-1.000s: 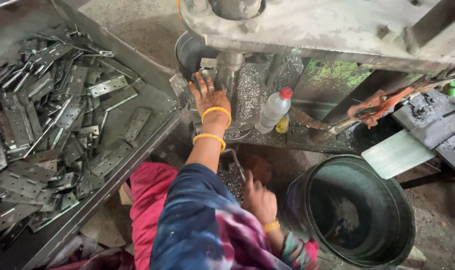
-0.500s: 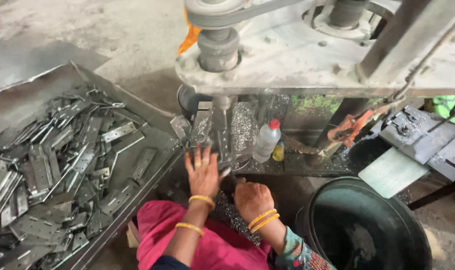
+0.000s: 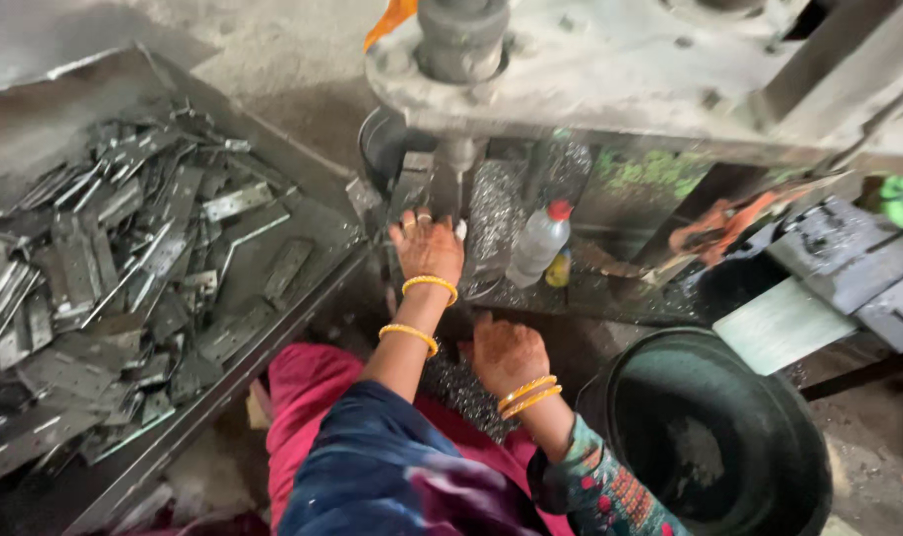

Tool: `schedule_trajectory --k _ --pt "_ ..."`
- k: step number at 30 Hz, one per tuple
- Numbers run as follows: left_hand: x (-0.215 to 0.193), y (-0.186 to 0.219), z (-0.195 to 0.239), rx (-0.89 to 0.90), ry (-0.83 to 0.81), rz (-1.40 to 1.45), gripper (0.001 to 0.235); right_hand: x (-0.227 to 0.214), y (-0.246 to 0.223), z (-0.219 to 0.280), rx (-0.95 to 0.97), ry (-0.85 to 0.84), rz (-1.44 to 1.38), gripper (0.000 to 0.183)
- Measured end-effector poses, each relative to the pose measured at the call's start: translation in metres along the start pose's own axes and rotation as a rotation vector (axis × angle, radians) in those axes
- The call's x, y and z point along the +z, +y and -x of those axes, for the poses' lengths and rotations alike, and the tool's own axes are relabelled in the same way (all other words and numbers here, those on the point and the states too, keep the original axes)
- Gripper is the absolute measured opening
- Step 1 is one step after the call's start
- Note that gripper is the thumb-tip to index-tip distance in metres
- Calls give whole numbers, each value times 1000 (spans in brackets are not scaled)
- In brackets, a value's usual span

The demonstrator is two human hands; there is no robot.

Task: The person places a metal hinge piece into a punching machine, operates the lever by hand to punch holes, and removes the finished piece, repeating this for multiple hinges from a tray.

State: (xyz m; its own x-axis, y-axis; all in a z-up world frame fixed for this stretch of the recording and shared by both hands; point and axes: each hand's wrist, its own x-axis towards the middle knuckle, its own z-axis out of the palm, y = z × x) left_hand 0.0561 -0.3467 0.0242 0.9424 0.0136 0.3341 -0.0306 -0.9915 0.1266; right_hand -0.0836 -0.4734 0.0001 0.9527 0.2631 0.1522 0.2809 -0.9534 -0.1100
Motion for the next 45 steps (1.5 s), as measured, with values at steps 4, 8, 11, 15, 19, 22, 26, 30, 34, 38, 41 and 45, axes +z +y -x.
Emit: schedule_trajectory --k 4,8,11,15,19,22,26,30,34,38,41,45 --pt "-2 -33 31 69 103 21 42 -23 -10 0 90 -48 -105 51" --pt "-17 -24 36 71 -25 -18 44 -31 -13 -1 93 -122 -99 55" --pt "-28 -12 18 44 -244 -270 42 -19 -10 6 91 -49 -87 52" --pt "-19 -1 4 -4 -249 -276 43 21 -10 40 135 105 -80 55" --pt "-4 -14 12 -5 -119 -172 47 50 -11 61 278 -65 -102 38" --pt "-12 -18 16 6 -159 -109 42 59 -1 46 264 -56 -99 30" --pt "-23 -10 15 2 -245 -142 39 49 10 23 43 65 96 34" --pt "-16 -16 15 -1 -261 -124 38 59 -4 53 197 1 -28 47" --pt "-10 -21 14 5 -140 -63 42 83 -9 68 270 19 -104 48" --pt "-13 -21 11 26 -306 -159 50 83 13 53 102 121 38 50" --pt "-14 -15 -1 -10 -279 -126 49 72 23 34 4 210 102 38" --pt "-11 -6 -7 -10 -376 -197 47 65 -5 63 155 125 -100 51"
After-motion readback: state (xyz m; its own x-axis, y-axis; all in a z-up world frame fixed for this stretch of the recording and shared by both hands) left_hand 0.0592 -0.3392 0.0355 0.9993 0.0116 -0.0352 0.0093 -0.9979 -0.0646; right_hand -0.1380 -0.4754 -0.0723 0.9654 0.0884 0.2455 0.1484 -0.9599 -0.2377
